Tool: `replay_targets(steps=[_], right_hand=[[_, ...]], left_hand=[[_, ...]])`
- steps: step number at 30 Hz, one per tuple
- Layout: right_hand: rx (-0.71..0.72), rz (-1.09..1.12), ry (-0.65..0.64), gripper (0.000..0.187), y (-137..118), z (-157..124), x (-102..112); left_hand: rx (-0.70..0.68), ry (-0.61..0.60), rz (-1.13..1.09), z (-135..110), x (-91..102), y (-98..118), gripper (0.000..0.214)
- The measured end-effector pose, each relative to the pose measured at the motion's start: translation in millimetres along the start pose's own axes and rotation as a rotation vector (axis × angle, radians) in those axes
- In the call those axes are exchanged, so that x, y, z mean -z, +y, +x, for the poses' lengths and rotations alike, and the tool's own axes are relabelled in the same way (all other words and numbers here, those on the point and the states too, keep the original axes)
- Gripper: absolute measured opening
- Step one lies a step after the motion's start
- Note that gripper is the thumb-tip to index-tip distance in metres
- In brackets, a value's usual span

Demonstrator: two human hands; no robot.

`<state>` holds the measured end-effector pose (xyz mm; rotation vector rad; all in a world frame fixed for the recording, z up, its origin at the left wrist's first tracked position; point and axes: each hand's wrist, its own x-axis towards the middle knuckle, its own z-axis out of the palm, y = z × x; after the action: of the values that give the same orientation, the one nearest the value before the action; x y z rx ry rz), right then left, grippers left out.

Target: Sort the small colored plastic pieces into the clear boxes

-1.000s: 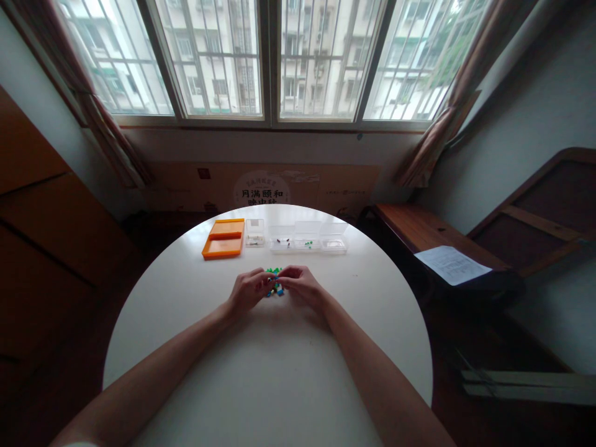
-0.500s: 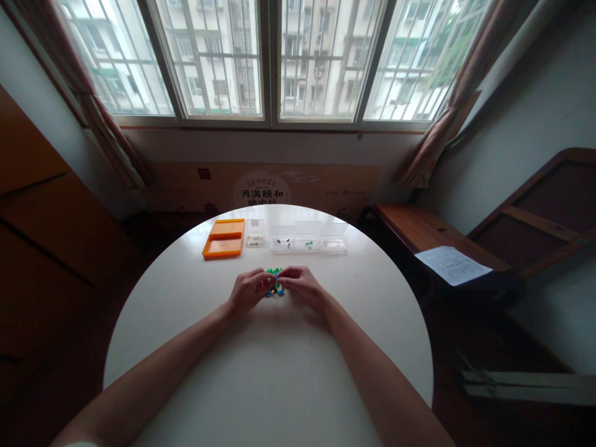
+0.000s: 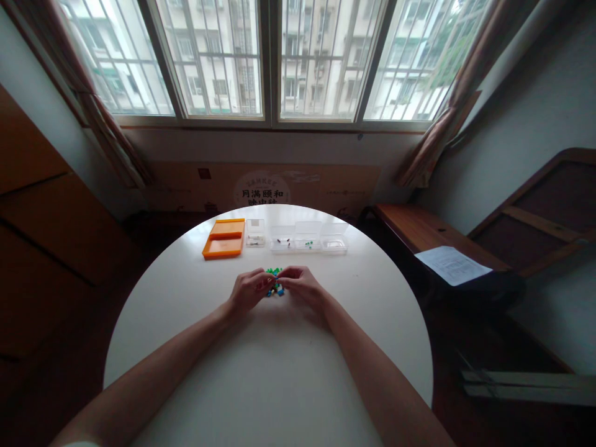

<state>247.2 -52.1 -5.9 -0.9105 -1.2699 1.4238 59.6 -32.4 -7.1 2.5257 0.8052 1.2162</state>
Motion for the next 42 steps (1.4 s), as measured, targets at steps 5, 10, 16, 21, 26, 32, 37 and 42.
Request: replay_targets(steps=[5, 10, 16, 21, 26, 32, 37, 42], right_hand=[[-0.008, 0.014, -0.003, 0.028, -1.1, -0.5, -0.4], [0.001, 0.006, -0.008, 0.030, -0.8, -0.1, -0.5], [-0.030, 0.042, -0.001, 0.031, -1.2, 0.1, -1.6], [-0.044, 0.066, 0.017, 0.029, -2.0, -0.1, -2.9], [-0.047, 0.094, 0.024, 0.027, -0.4, -0.1, -2.8], [-0.020, 0.067, 0.016, 0.025, -1.0, -0.7, -2.9], [0.007, 0.030, 0.003, 0.028, -1.9, -0.4, -2.3], [0.006, -0.036, 0.008, 0.028, -3.4, -0.9, -3.8]], left_hand=[[-0.003, 0.000, 0.003, -0.4, -1.0, -1.1, 0.014], [-0.007, 0.001, 0.001, -1.4, -1.2, -3.1, 0.015], [0.036, -0.001, -0.044, -0.3, 0.0, -2.1, 0.015], [0.311, 0.245, -0.185, 6.3, 1.7, -13.6, 0.019], [0.584, 0.372, -0.355, 8.9, 1.6, -28.6, 0.029], [0.305, 0.216, -0.112, 5.1, 3.1, -14.8, 0.022], [-0.091, -0.025, 0.122, 0.7, 4.0, -1.2, 0.017], [-0.112, -0.016, 0.141, 0.4, 3.4, -2.8, 0.016]])
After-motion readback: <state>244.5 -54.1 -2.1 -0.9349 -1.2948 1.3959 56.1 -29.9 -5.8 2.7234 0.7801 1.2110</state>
